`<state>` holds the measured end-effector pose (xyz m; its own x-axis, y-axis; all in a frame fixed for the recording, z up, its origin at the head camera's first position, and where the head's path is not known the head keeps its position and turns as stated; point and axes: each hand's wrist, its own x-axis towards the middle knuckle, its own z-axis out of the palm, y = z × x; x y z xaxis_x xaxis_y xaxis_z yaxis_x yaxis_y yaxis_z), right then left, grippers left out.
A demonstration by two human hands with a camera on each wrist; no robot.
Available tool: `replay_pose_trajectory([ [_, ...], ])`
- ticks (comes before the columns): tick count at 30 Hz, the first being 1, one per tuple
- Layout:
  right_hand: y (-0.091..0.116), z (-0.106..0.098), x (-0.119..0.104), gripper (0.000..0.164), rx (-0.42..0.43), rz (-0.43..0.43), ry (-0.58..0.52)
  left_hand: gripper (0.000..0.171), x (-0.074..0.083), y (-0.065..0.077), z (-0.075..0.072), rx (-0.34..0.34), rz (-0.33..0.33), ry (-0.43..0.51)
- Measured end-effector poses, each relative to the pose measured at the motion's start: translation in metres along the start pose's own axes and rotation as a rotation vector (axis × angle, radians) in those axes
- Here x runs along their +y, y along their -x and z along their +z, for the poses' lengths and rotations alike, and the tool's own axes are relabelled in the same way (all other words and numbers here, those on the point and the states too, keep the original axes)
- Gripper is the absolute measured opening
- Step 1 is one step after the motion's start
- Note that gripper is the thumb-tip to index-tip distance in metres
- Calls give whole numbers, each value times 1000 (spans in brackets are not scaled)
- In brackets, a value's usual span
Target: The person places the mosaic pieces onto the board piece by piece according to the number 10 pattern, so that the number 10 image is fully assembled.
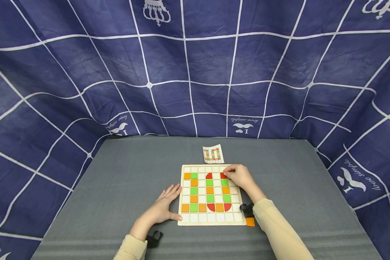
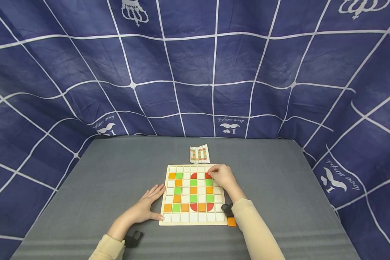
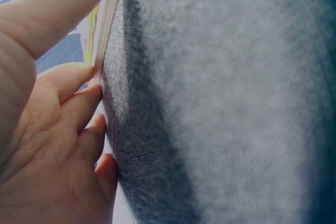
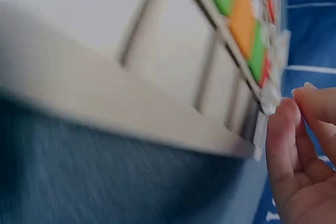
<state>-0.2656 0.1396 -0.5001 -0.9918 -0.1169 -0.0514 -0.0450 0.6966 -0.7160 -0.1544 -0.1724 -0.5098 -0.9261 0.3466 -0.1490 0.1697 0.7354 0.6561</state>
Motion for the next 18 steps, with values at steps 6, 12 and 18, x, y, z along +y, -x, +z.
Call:
replay_pose_trajectory([
  [6,11,-31,8,22,-18,-24,-137,106,-2,-2,0,-9,3,-5],
  [12,44,-59,18,31,-136,21,-228,106,-3,-3,-1,-16,1,-2],
  [18,81,-61,33,31,-230,-33,-222,107,-2,-2,0,-16,-7,2],
])
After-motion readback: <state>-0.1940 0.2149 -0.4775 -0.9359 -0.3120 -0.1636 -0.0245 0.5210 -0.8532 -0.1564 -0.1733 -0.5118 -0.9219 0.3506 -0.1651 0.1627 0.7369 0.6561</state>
